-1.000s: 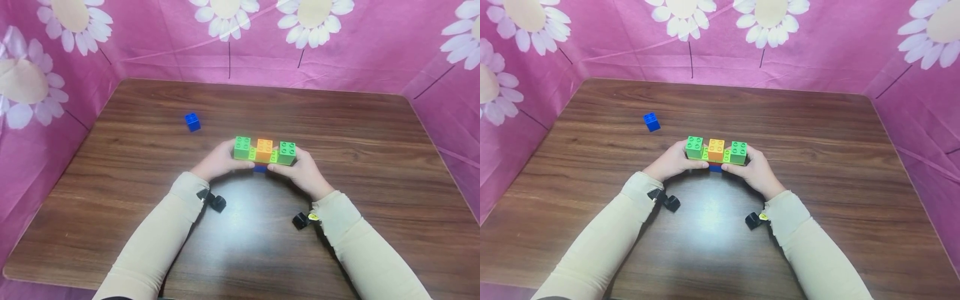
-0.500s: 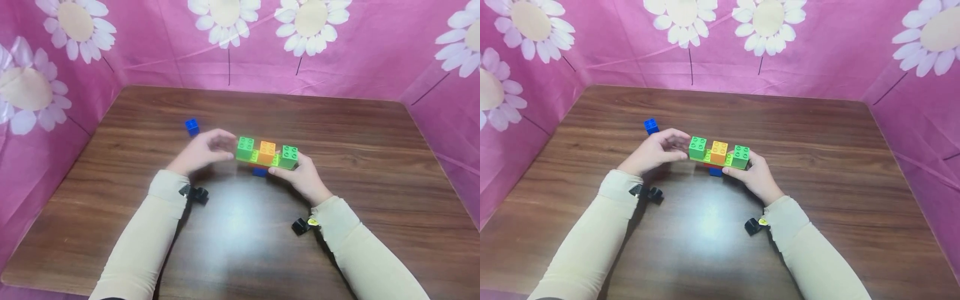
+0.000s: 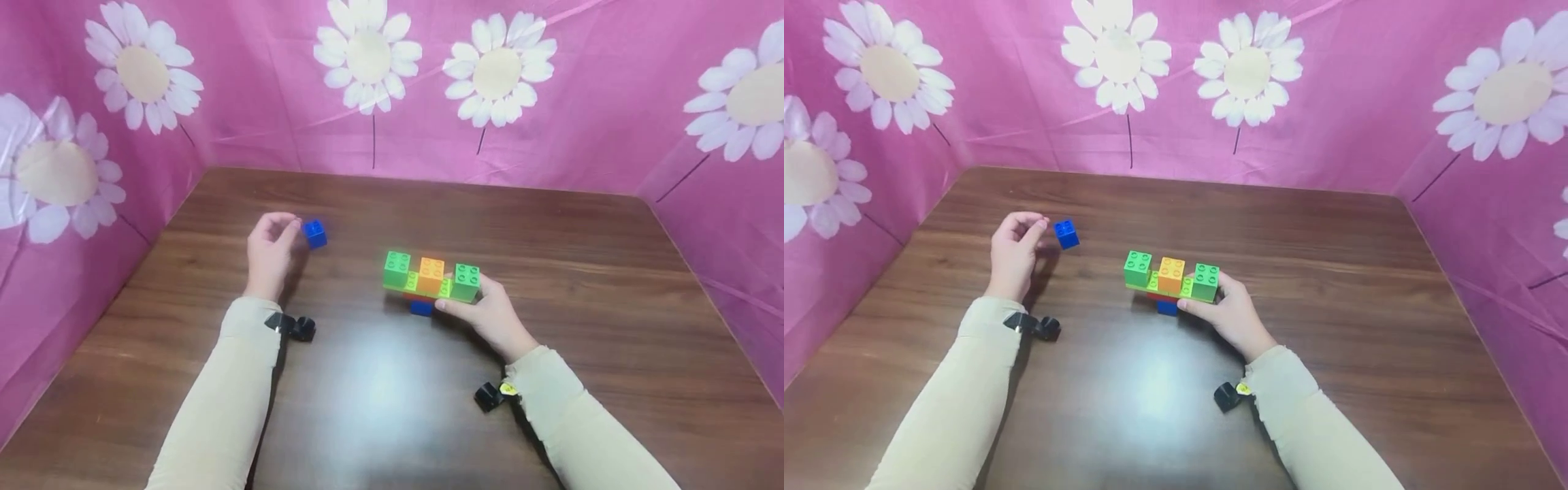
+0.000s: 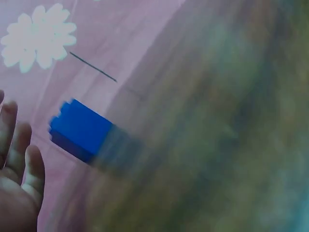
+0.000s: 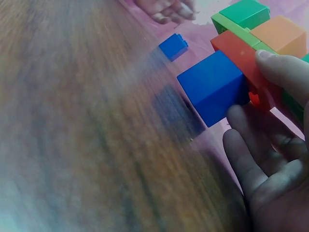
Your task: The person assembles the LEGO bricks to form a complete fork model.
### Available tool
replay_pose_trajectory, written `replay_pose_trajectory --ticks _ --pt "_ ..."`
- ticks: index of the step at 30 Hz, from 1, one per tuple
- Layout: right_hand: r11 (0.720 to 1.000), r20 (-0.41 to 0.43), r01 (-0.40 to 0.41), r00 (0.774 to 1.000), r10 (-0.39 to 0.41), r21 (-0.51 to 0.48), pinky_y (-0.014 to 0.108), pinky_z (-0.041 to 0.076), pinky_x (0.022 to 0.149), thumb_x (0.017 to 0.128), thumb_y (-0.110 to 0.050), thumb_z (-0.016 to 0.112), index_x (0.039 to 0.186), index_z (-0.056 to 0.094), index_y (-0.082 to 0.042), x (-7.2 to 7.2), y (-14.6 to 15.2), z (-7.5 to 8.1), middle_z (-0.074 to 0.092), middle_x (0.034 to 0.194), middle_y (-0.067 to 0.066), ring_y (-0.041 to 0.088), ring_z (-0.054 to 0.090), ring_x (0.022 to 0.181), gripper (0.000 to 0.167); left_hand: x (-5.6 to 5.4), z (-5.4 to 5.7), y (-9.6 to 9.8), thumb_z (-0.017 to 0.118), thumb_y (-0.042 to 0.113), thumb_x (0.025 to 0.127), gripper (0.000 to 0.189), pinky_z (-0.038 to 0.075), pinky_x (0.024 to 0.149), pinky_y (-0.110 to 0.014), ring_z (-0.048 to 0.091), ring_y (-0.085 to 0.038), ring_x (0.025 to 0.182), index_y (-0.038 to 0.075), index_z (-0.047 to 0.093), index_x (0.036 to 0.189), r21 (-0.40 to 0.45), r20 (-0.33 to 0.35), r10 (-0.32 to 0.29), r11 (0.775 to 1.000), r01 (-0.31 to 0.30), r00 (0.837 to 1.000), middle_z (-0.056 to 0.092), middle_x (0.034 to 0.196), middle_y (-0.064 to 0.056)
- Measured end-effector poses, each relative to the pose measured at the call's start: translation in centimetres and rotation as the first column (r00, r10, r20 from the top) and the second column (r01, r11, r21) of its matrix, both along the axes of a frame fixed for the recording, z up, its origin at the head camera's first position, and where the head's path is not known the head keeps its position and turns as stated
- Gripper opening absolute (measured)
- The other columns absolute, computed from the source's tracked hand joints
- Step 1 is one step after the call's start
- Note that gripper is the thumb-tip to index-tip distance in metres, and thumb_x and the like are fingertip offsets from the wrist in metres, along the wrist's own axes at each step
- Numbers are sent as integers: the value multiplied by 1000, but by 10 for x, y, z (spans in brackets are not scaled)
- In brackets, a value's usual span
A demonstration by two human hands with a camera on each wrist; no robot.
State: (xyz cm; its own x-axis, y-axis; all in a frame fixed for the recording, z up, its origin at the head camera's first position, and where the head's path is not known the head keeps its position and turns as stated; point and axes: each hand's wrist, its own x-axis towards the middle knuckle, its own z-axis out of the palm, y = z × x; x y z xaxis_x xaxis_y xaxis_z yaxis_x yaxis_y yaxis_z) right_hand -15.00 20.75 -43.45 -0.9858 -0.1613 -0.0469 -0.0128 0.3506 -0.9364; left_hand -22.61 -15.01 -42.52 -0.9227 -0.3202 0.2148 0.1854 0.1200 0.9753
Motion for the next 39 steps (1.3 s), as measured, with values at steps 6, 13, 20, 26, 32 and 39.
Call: replay_pose_trajectory --ticks 6,13,20,26,32,39 --pt "1000 -16 -5 1000 5 -8 26 56 86 78 -31 88 125 64 -10 6 -1 -5 70 115 7 21 66 103 56 3 -15 -3 64 11 97 31 51 75 -29 59 -19 99 4 55 127 24 104 -14 1000 12 994 60 125 -13" --pt "1000 -18 0 1000 0 -14 27 56 85 77 -31 88 125 64 -9 4 0 -5 71 114 7 20 67 101 57 -1 -18 -10 67 12 95 56 53 88 -26 61 -23 111 3 43 145 -34 211 -107 993 117 971 55 141 -14" --pt "1000 8 2 1000 -2 -15 27 56 86 77 -32 88 126 63 -9 6 -1 -5 72 115 6 19 68 103 59 2 -15 -15 68 26 97 67 50 101 -41 58 -31 123 7 36 153 -189 317 -184 949 252 931 48 151 -14" --pt "1000 17 -1 1000 1 -11 28 56 86 77 -31 88 126 63 -10 7 -3 -4 72 114 6 19 68 102 58 3 -15 -15 68 28 97 65 47 104 -46 58 -33 123 5 40 151 -217 333 -190 938 271 924 49 149 -16" --pt "1000 21 -19 1000 19 -3 27 56 85 78 -30 88 125 63 -10 7 -1 -8 71 113 6 18 67 101 57 3 -20 -18 69 29 96 62 46 105 -48 61 -33 119 6 44 148 -244 363 -187 927 286 913 55 143 -17" --pt "999 -45 -31 999 30 -28 27 57 83 78 -23 88 121 66 -9 4 1 -7 72 109 5 19 68 98 50 -5 -16 -17 69 28 96 51 45 101 -48 64 -34 111 5 55 140 -322 341 -183 899 298 922 64 130 -19"
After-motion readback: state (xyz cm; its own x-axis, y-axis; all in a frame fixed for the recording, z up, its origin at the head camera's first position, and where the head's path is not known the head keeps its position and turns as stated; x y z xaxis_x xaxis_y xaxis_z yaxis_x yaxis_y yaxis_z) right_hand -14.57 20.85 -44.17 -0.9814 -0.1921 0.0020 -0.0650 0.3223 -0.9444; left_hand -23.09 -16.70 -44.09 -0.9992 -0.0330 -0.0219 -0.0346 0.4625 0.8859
